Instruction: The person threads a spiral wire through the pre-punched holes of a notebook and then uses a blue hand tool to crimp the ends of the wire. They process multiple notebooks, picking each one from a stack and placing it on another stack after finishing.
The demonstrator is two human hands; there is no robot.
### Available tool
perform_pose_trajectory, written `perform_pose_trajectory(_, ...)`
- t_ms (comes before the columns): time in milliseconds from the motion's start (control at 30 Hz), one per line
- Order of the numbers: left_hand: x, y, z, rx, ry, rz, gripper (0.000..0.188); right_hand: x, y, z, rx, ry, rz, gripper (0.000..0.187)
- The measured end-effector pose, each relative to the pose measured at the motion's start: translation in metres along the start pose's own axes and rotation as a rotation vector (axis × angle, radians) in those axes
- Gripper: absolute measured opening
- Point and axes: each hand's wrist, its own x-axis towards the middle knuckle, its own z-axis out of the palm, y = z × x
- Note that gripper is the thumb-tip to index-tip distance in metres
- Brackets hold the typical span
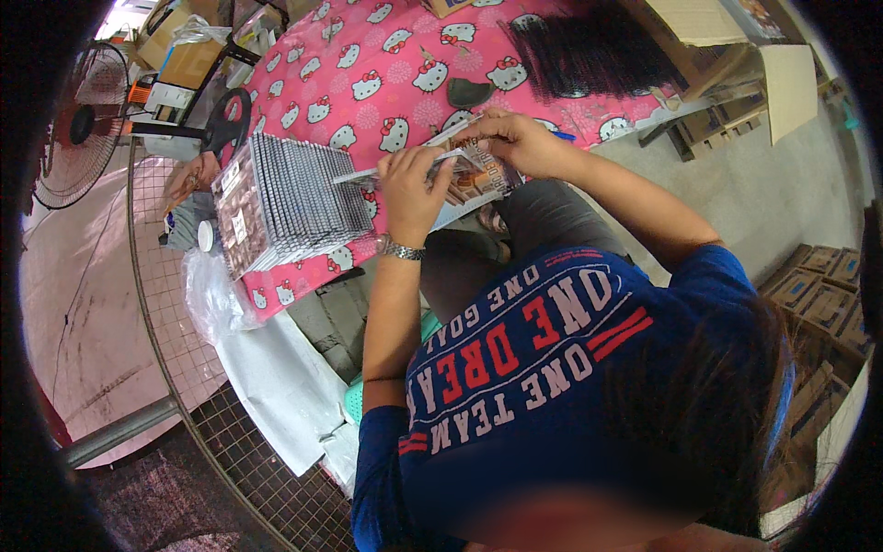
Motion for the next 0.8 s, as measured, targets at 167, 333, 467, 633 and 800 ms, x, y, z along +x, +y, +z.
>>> perform_pose_trajectory(167,-0.003,-0.002,-0.004,-0.027,-0.005,-0.013,0.016,-0.008,-0.014,0.000,-0.001,-0.011,0.035,0.040)
perform_pose_trajectory(333,-0.002,0.001,-0.002,-0.045,0.023,0.007,0.014,-0.008,-0.008,0.004,0.029,0.029,0.079,0.044)
perform_pose_trajectory(467,-0.003,-0.002,-0.002,-0.032,-0.007,-0.003,0.015,-0.011,-0.014,-0.003,-0.141,-0.008,-0.052,0.046)
perform_pose_trajectory(633,-0.001,0.007,0.002,0.018,0.045,-0.040,0.016,-0.009,-0.019,-0.004,0.115,-0.081,0.269,0.046)
perform_pose_trajectory(800,0.001,0.007,0.005,0.069,0.000,-0.014,0.019,-0.003,-0.001,-0.004,-0.143,0.013,-0.121,0.031)
